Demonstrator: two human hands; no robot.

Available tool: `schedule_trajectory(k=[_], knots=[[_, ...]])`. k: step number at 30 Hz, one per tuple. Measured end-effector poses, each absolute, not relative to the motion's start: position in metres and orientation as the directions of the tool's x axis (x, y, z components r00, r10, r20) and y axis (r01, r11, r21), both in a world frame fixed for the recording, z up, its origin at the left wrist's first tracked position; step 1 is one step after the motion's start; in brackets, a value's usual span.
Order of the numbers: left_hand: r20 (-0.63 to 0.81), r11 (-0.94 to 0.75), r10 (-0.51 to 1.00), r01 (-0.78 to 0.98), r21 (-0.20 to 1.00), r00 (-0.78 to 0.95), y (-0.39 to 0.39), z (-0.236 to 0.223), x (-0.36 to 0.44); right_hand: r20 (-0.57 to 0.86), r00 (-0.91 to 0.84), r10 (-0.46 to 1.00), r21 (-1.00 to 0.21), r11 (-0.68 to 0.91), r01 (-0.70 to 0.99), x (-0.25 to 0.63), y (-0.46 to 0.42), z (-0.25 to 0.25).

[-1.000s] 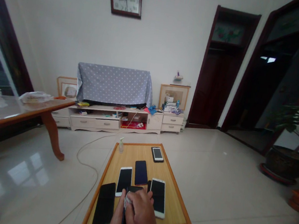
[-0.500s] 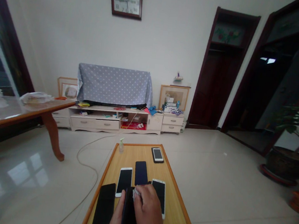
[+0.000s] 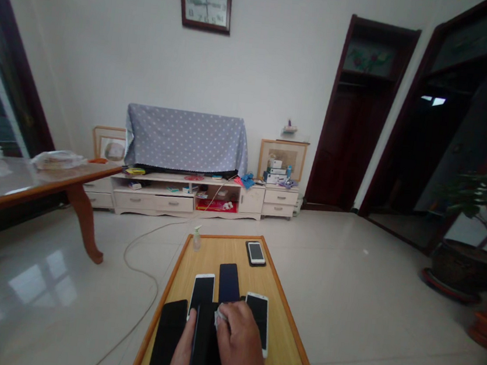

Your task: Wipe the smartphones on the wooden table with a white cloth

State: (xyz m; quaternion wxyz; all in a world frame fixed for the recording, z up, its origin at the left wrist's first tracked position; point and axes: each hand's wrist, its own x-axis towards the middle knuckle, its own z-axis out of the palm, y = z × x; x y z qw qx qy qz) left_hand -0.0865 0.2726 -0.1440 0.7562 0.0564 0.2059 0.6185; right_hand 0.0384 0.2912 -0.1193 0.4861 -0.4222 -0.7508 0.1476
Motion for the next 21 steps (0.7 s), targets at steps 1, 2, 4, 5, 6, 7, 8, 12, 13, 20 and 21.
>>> schedule_trajectory(k=[1,2,4,5,6,7,8,12,13,20,21], knots=[[-0.212,0.223,0.965,-0.914,0.338,0.157,0.272,-0.144,-0.087,0.614,-0.187,0.767,-0.622,0.616,0.484,0.038,0.289,-0.122],[-0.174,0.213,0.971,-0.918,0.333,0.163,0.272,-0.142,-0.087,0.625,-0.209,0.752,-0.608,0.636,0.475,0.038,0.286,-0.124],[-0.110,0.199,0.979,-0.926,0.322,0.173,0.271,-0.138,-0.087,0.636,-0.255,0.728,-0.589,0.672,0.450,0.037,0.281,-0.128],[-0.092,0.199,0.980,-0.927,0.319,0.179,0.271,-0.136,-0.086,0.635,-0.264,0.726,-0.590,0.676,0.441,0.038,0.280,-0.128],[-0.086,0.213,0.977,-0.924,0.318,0.196,0.271,-0.135,-0.085,0.630,-0.259,0.732,-0.597,0.670,0.440,0.039,0.280,-0.127],[-0.088,0.233,0.972,-0.919,0.319,0.216,0.271,-0.135,-0.085,0.623,-0.244,0.743,-0.610,0.657,0.443,0.041,0.282,-0.125],[-0.095,0.256,0.967,-0.912,0.320,0.238,0.271,-0.135,-0.084,0.611,-0.224,0.759,-0.626,0.637,0.449,0.043,0.285,-0.123],[-0.090,0.286,0.958,-0.899,0.331,0.272,0.270,-0.134,-0.082,0.586,-0.195,0.786,-0.656,0.602,0.456,0.050,0.293,-0.117],[-0.064,0.262,0.965,-0.904,0.339,0.256,0.269,-0.132,-0.082,0.597,-0.204,0.776,-0.647,0.616,0.451,0.051,0.291,-0.119],[0.110,0.239,0.949,-0.902,0.360,0.296,0.263,-0.115,-0.079,0.622,-0.320,0.714,-0.617,0.699,0.360,0.055,0.278,-0.124],[0.104,0.258,0.944,-0.896,0.361,0.314,0.262,-0.114,-0.078,0.612,-0.310,0.728,-0.630,0.685,0.366,0.056,0.280,-0.121]])
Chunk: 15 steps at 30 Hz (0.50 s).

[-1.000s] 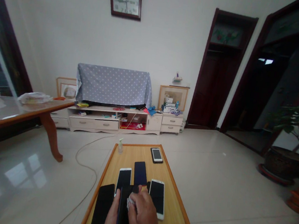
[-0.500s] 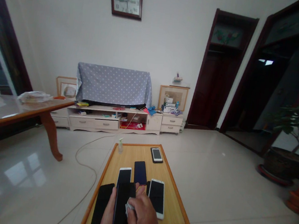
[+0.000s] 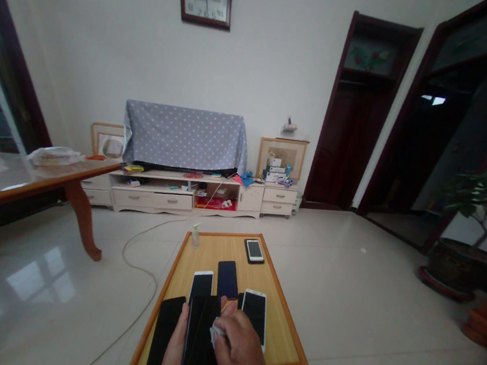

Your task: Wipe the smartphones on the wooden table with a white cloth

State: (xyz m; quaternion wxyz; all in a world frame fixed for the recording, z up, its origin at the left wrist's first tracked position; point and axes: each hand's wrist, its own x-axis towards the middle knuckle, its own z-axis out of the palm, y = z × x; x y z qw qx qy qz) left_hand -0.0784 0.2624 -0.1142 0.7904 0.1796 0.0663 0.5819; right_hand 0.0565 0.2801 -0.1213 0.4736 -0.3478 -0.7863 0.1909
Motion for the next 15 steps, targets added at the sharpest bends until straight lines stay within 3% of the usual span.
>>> schedule_trajectory(k=[4,8,15], knots=[[0.111,0.296,0.929,-0.887,0.355,0.354,0.263,-0.121,-0.076,0.591,-0.301,0.749,-0.642,0.662,0.387,0.062,0.283,-0.114],[0.152,0.284,0.926,-0.901,0.327,0.346,0.271,-0.134,-0.085,0.601,-0.410,0.686,-0.568,0.727,0.385,0.063,0.273,-0.129],[0.344,0.339,0.846,-0.909,0.242,0.407,0.283,-0.146,-0.106,0.557,-0.538,0.633,-0.448,0.774,0.448,0.057,0.258,-0.167]])
